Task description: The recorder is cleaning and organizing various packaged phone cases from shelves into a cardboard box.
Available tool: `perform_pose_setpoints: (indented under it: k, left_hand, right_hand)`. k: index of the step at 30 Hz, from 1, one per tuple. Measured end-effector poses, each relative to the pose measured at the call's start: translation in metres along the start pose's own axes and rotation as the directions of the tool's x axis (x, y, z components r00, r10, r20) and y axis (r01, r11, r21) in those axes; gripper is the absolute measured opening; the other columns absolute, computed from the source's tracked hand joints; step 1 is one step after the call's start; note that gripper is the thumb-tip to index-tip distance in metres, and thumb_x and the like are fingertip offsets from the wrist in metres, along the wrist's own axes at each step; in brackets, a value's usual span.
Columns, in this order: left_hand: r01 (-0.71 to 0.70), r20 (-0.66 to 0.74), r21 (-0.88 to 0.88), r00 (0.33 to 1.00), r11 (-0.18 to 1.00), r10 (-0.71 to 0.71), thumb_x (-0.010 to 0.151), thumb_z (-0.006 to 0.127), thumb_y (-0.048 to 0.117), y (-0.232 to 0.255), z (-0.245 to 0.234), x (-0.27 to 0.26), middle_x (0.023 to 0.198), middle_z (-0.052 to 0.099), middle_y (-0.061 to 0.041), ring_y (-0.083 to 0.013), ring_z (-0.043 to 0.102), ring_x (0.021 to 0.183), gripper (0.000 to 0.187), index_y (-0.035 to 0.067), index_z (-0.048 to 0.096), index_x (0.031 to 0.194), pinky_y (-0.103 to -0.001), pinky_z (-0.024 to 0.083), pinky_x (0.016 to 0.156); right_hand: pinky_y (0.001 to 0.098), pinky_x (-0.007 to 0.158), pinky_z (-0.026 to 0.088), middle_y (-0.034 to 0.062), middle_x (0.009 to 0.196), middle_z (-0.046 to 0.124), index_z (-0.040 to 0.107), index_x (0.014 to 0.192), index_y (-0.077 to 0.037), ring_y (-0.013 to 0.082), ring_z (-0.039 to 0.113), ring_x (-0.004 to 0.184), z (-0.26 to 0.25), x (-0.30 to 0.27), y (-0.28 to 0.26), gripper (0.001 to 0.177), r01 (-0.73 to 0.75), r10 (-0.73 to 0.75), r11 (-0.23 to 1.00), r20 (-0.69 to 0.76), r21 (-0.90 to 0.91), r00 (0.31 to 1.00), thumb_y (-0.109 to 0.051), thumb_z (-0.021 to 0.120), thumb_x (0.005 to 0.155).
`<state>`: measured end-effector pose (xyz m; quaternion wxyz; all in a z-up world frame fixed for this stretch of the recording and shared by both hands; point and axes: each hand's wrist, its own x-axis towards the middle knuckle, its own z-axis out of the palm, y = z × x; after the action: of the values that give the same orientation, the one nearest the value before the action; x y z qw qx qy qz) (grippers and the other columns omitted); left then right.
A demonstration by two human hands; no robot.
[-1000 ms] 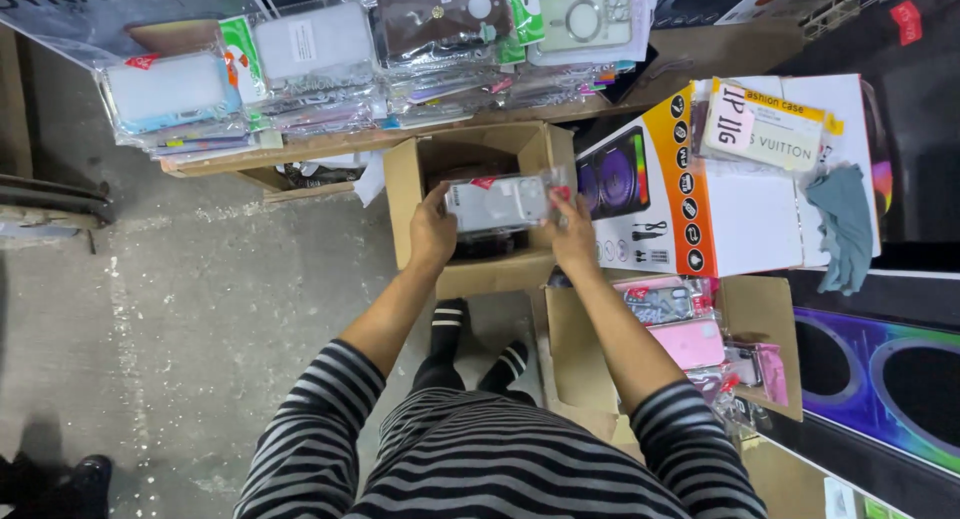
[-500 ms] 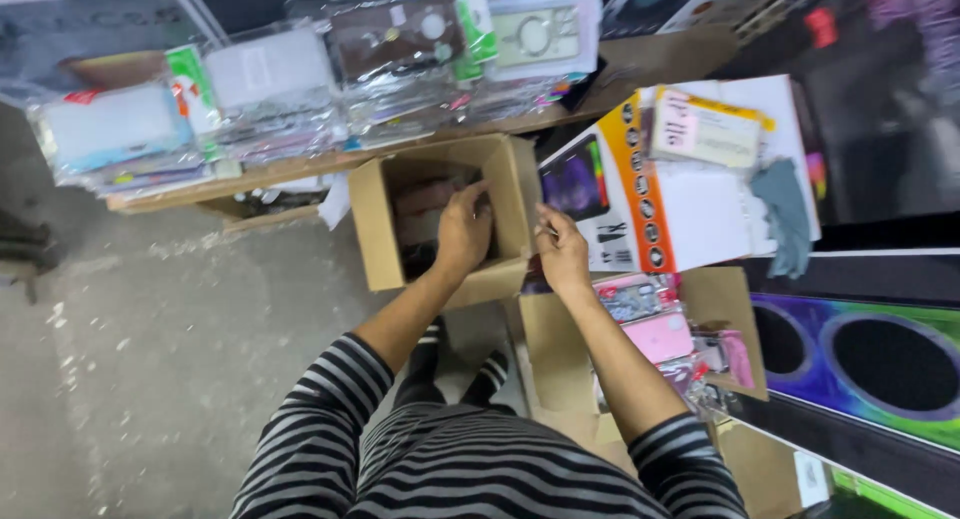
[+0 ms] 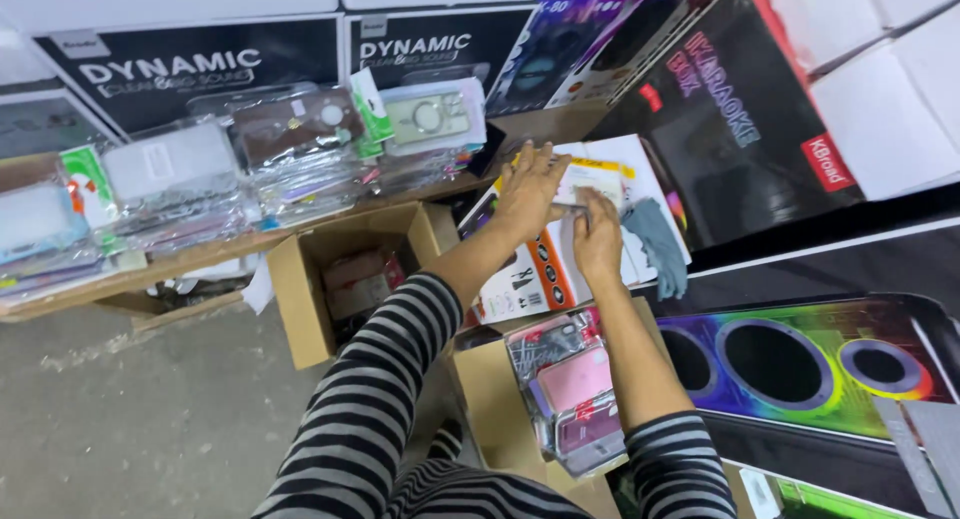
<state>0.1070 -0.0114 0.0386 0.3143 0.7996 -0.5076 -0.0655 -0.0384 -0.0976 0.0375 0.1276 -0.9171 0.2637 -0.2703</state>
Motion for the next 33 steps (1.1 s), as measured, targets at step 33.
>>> perform_pose_setpoints:
  k: [33]
  left_hand:
    - [-0.121, -0.108, 0.000, 0.987, 0.993, 0.121, 0.081, 0.082, 0.036, 0.063, 0.062, -0.090, 0.135, 0.052, -0.029, -0.0468, 0.046, 0.132, 0.108, 0.005, 0.019, 0.163, -0.054, 0.034, 0.115]
  right_hand:
    - [0.0683, 0.113, 0.027, 0.0126, 0.153, 0.053, 0.058, 0.144, -0.014, 0.0420, 0.041, 0.143, -0.022, -0.068, 0.055, 0.048, 0.160, -0.145, 0.987, 0.302, -0.028, 0.942, -0.006, 0.050, 0.097]
